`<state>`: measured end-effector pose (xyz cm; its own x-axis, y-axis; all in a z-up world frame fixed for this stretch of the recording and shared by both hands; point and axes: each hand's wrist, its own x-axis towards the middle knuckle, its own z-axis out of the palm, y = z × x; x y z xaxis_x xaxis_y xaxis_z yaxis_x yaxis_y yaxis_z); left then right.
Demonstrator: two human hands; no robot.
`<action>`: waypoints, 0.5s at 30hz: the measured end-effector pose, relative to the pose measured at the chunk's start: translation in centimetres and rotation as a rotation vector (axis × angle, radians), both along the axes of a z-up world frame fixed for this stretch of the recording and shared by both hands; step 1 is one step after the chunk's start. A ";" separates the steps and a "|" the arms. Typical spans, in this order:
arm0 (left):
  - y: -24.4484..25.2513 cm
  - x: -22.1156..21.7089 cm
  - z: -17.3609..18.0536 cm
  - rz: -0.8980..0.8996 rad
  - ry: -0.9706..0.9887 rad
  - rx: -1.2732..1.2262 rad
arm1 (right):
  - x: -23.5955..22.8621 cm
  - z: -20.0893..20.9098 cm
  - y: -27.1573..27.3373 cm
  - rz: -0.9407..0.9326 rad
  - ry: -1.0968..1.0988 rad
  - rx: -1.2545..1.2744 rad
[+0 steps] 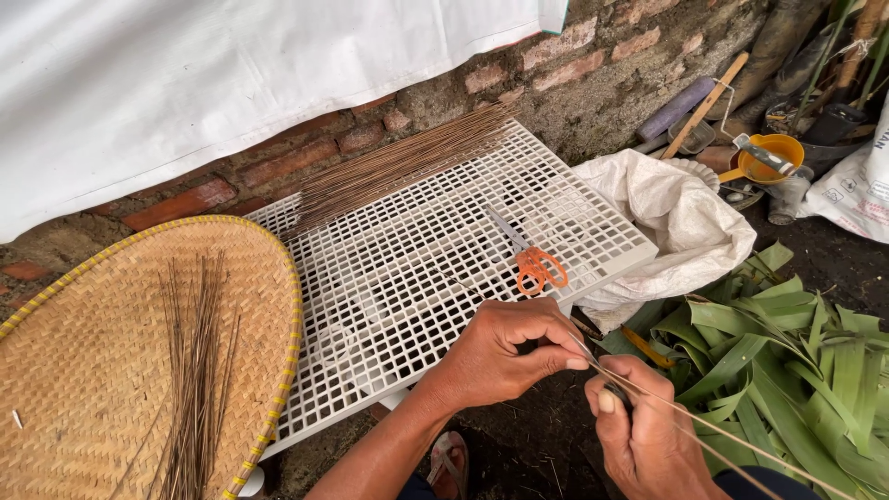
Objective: Stripping leaves from palm leaf midribs using a knife to prepare broom bristles
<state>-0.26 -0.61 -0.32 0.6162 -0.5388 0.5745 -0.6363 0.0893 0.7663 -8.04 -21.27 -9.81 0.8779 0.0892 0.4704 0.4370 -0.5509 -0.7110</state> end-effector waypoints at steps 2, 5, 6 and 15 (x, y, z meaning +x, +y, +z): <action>0.1 0.1 -0.1 -0.016 0.019 -0.009 | -0.1 0.0 -0.1 0.004 -0.002 0.014; 0.6 0.5 -0.1 -0.012 0.039 0.018 | -0.1 -0.2 -0.6 -0.013 -0.016 0.030; 0.9 0.7 -0.1 0.014 0.038 0.054 | -0.2 -0.3 -0.8 -0.029 -0.029 0.032; 0.1 0.2 -0.1 0.015 -0.008 0.018 | 0.5 1.4 0.5 0.056 0.056 0.022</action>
<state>-0.09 -0.49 -0.37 0.6193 -0.5397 0.5702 -0.6439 0.0664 0.7622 -7.58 -20.77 -8.45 0.8968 0.1289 0.4233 0.4260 -0.5108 -0.7468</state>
